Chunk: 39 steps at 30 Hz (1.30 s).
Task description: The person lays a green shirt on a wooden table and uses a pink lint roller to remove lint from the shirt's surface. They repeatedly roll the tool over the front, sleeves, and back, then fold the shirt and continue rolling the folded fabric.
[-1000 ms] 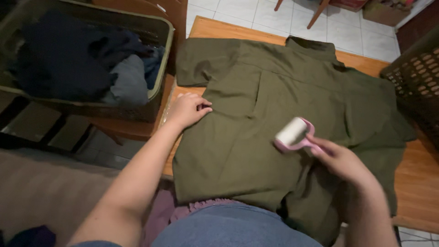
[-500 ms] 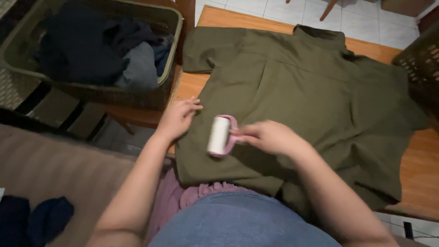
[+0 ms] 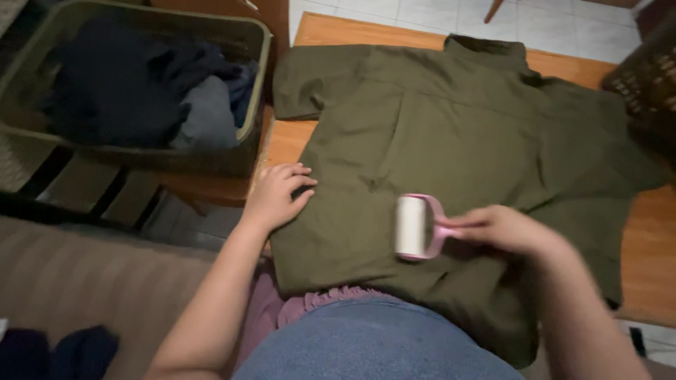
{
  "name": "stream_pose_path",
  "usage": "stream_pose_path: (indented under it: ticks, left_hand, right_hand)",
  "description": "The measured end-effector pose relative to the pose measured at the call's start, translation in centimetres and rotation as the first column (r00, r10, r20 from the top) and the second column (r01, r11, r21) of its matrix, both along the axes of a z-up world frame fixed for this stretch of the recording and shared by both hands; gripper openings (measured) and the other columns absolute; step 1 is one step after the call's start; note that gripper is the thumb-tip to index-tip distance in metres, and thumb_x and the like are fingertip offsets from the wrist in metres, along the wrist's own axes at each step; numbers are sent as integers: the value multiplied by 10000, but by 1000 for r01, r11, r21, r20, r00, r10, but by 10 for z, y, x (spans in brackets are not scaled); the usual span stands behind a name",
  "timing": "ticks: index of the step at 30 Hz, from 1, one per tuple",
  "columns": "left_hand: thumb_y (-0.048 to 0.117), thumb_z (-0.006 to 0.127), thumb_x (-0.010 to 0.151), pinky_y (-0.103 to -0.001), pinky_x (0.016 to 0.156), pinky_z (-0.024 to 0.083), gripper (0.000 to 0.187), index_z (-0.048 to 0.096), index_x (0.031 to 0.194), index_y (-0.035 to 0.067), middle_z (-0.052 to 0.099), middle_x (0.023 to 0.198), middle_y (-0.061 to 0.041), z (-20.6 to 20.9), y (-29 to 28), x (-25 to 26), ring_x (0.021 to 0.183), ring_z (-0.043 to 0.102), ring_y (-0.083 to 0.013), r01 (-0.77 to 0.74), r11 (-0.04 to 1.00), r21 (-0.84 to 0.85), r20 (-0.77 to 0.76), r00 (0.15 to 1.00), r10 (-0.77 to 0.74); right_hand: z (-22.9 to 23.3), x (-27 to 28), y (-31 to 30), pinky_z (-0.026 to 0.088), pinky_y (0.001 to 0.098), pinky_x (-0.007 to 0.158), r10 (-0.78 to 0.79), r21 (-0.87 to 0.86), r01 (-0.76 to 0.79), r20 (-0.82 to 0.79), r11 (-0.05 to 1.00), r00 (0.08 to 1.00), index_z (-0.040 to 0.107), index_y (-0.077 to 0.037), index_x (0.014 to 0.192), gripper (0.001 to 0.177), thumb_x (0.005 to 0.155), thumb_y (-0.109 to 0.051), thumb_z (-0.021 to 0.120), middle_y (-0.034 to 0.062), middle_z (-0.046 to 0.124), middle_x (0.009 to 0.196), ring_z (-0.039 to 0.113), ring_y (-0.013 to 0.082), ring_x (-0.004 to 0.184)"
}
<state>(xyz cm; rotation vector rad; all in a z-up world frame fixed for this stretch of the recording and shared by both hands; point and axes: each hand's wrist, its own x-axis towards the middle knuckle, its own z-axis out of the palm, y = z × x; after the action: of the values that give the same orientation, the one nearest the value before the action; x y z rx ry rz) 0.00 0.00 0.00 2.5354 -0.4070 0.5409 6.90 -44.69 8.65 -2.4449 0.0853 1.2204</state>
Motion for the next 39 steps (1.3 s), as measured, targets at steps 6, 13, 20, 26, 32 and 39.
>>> stream_pose_path:
  ticks: [6, 13, 20, 26, 32, 39]
  left_hand:
    - [246, 717, 882, -446, 1022, 425, 206, 748, 1051, 133, 736, 1176, -63, 8, 2, 4, 1209, 626, -280, -26, 998, -59, -38, 999, 24]
    - [219, 515, 1066, -374, 941, 543, 278, 682, 1237, 77, 769, 1116, -97, 7, 5, 0, 1093, 736, -264, -136, 832, -538, -166, 985, 54]
    - [288, 787, 885, -392, 961, 496, 267, 774, 1082, 108, 766, 993, -86, -1, 4, 2, 976, 707, -269, -190, 967, -169, 30, 980, 198]
    - [388, 846, 763, -456, 1039, 408, 369, 773, 1040, 156, 737, 1108, -19, 3, 1, 5, 1116, 651, -216, -195, 980, -27, -14, 981, 194]
    - [419, 820, 741, -629, 1153, 182, 617, 670, 1309, 231, 564, 1458, -74, 28, -50, 21, 1376, 483, -240, -236, 912, 335, -170, 937, 305]
    - [828, 528, 796, -564, 1222, 28, 1194, 205, 1570, -23, 144, 1669, -194, 23, -114, 25, 1560, 57, -293, -109, 907, 406, -355, 896, 267]
  right_hand:
    - [20, 2, -65, 508, 269, 970, 101, 135, -117, 120, 984, 988, 786, -305, 1248, 382, 866, -303, 787, 3, 826, 1145, 713, 86, 1017]
    - [-28, -11, 140, 519, 310, 996, 330, 374, -501, 434, 781, 838, 698, -358, 1310, 396, 925, -442, 658, -15, 755, 1261, 738, 152, 1110]
    - [-16, -16, 162, 524, 302, 979, 339, 333, -557, 529, 760, 778, 698, -381, 1301, 359, 950, -438, 644, 5, 745, 1258, 729, 198, 1105]
    - [9, -22, -31, 540, 323, 895, -55, 146, 30, 167, 989, 984, 783, -314, 1280, 399, 883, -338, 743, 42, 858, 1072, 706, 175, 916]
    - [33, -68, -105, 549, 281, 877, -139, 189, 67, 403, 980, 905, 703, -292, 1346, 461, 888, -346, 713, 1, 806, 1082, 721, 92, 945]
    - [5, -27, 26, 544, 423, 942, 69, -46, -51, 595, 998, 801, 590, -380, 1424, 473, 966, -469, 513, 98, 719, 1233, 689, 318, 1109]
